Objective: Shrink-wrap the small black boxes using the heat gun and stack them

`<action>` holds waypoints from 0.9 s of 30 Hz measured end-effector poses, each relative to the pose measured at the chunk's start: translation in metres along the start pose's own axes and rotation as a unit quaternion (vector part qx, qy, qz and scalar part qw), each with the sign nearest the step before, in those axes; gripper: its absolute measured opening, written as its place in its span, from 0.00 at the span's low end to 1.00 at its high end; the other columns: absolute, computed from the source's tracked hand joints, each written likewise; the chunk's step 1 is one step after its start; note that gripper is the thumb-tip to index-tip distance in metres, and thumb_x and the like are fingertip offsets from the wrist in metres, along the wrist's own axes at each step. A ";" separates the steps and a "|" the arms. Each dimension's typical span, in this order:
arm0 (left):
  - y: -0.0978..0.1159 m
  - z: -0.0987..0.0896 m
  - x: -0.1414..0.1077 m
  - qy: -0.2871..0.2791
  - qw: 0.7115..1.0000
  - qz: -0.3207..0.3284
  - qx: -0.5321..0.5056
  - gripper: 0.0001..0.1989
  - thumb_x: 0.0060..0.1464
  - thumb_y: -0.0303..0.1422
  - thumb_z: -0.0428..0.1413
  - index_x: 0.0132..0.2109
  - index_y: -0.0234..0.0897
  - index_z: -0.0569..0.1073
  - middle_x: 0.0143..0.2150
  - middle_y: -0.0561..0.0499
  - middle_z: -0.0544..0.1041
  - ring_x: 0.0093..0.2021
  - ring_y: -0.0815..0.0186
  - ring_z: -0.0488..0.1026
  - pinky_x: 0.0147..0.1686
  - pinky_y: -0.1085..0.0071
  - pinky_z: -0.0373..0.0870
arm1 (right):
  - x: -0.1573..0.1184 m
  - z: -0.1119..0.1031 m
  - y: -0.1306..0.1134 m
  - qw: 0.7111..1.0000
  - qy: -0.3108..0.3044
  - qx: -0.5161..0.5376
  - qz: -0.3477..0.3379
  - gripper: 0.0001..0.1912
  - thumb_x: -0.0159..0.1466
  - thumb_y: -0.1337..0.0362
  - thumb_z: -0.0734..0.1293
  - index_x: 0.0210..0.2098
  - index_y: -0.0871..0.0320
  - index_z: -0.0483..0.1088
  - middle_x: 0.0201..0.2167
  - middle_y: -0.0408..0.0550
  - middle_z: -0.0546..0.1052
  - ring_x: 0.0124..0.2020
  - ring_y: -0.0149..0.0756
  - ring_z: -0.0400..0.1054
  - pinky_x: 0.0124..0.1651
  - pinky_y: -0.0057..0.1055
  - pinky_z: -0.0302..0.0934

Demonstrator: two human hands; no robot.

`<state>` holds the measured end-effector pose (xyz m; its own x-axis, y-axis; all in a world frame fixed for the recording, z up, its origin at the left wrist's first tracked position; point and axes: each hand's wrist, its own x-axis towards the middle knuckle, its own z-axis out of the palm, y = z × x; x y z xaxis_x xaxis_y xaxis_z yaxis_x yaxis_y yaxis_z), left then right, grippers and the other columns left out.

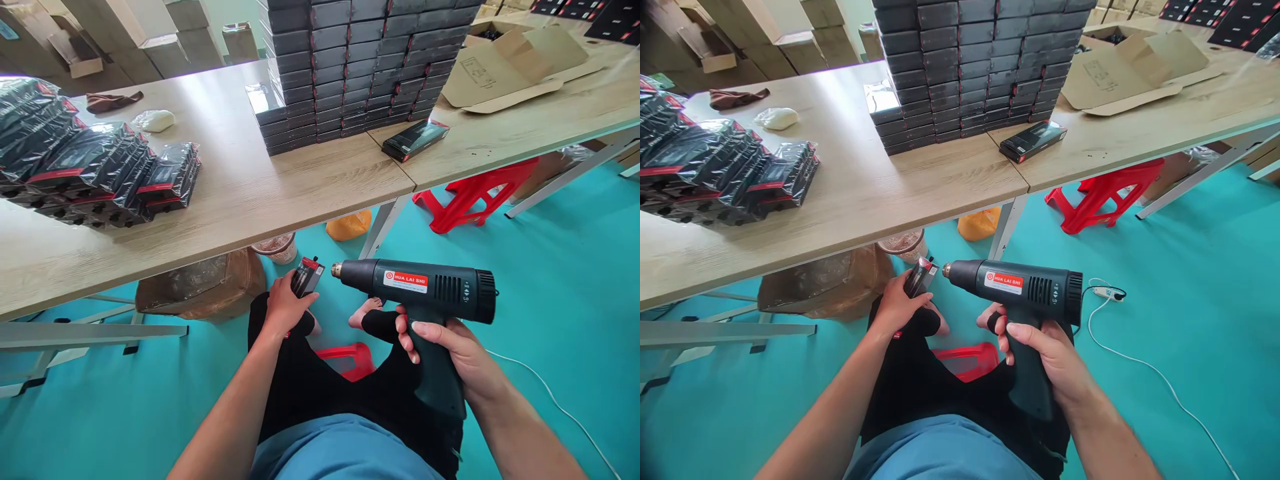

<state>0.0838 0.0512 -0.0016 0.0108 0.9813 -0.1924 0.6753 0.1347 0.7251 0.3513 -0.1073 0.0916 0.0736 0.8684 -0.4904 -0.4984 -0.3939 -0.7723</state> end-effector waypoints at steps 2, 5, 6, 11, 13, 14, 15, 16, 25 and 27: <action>-0.001 0.001 0.000 0.006 1.000 -0.009 -0.017 0.40 0.38 0.42 0.74 0.59 0.43 0.75 0.56 0.39 0.74 0.61 0.39 0.69 0.59 0.53 0.62 | 0.001 0.002 -0.001 1.000 -0.001 -0.009 -0.001 0.16 0.59 0.58 0.77 0.44 0.59 0.79 0.38 0.51 0.79 0.31 0.35 0.71 0.28 0.28 0.69; -0.003 0.002 0.001 0.005 0.999 -0.015 -0.039 0.39 0.36 0.41 0.75 0.58 0.43 0.75 0.57 0.38 0.73 0.62 0.38 0.68 0.59 0.52 0.60 | 0.000 0.002 -0.003 0.999 0.018 -0.028 0.009 0.18 0.59 0.56 0.77 0.45 0.59 0.79 0.39 0.52 0.80 0.32 0.36 0.72 0.29 0.28 0.69; -0.004 0.002 0.002 0.004 0.999 -0.016 -0.045 0.39 0.36 0.41 0.75 0.58 0.43 0.76 0.58 0.38 0.73 0.62 0.38 0.67 0.60 0.51 0.60 | 0.000 0.002 -0.004 0.999 0.022 -0.038 0.015 0.19 0.59 0.56 0.77 0.45 0.59 0.79 0.39 0.52 0.80 0.32 0.36 0.72 0.29 0.28 0.70; -0.007 0.010 0.007 0.004 0.994 -0.019 -0.107 0.39 0.36 0.39 0.76 0.57 0.42 0.76 0.57 0.39 0.74 0.60 0.40 0.69 0.59 0.52 0.62 | 0.004 0.010 -0.011 0.997 -0.002 -0.072 0.018 0.17 0.58 0.55 0.77 0.43 0.58 0.80 0.40 0.50 0.79 0.32 0.35 0.73 0.31 0.30 0.71; -0.006 0.011 0.008 -0.008 0.982 -0.037 -0.183 0.40 0.37 0.38 0.75 0.59 0.42 0.75 0.55 0.41 0.75 0.57 0.45 0.72 0.55 0.55 0.66 | 0.000 0.011 -0.012 0.996 -0.004 -0.082 0.018 0.18 0.58 0.54 0.77 0.43 0.57 0.80 0.39 0.50 0.80 0.32 0.35 0.73 0.31 0.30 0.70; -0.006 0.010 0.008 -0.019 0.971 -0.050 -0.232 0.39 0.38 0.37 0.75 0.59 0.42 0.74 0.53 0.42 0.76 0.54 0.48 0.74 0.52 0.58 0.68 | -0.006 0.009 -0.011 0.996 -0.005 -0.089 0.030 0.19 0.57 0.54 0.78 0.44 0.57 0.80 0.38 0.49 0.80 0.31 0.36 0.73 0.31 0.30 0.70; -0.006 0.009 0.009 -0.035 0.956 -0.064 -0.285 0.38 0.38 0.36 0.75 0.58 0.42 0.74 0.50 0.44 0.77 0.51 0.52 0.75 0.49 0.60 0.69 | -0.012 0.005 -0.009 0.994 -0.009 -0.098 0.049 0.20 0.57 0.53 0.78 0.45 0.57 0.79 0.37 0.49 0.80 0.31 0.36 0.73 0.30 0.30 0.69; -0.007 0.007 0.009 -0.055 0.935 -0.079 -0.341 0.35 0.39 0.36 0.74 0.57 0.42 0.74 0.47 0.46 0.78 0.47 0.55 0.76 0.46 0.62 0.70 | -0.020 -0.001 -0.005 0.992 -0.019 -0.106 0.071 0.22 0.56 0.53 0.78 0.45 0.57 0.79 0.36 0.49 0.80 0.30 0.37 0.73 0.29 0.31 0.69; -0.008 -0.008 0.012 -0.146 0.786 -0.172 -0.576 0.14 0.43 0.33 0.67 0.39 0.33 0.78 0.36 0.46 0.81 0.37 0.58 0.78 0.43 0.62 0.74 | -0.024 -0.045 0.027 0.988 0.079 -0.044 0.125 0.24 0.54 0.53 0.80 0.46 0.58 0.80 0.37 0.50 0.81 0.31 0.36 0.72 0.29 0.28 0.70; -0.003 -0.005 0.011 -0.154 0.785 -0.185 -0.570 0.14 0.44 0.34 0.67 0.39 0.33 0.77 0.36 0.46 0.81 0.35 0.59 0.78 0.41 0.63 0.75 | -0.007 -0.038 0.019 0.991 0.092 0.024 0.097 0.23 0.52 0.56 0.81 0.43 0.59 0.81 0.36 0.50 0.80 0.31 0.35 0.72 0.28 0.26 0.70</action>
<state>0.0784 0.0621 -0.0021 0.2657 0.7893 -0.5536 -0.4232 0.6114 0.6686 0.3741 -0.1326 0.0650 0.1258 0.7059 -0.6971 -0.5592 -0.5299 -0.6375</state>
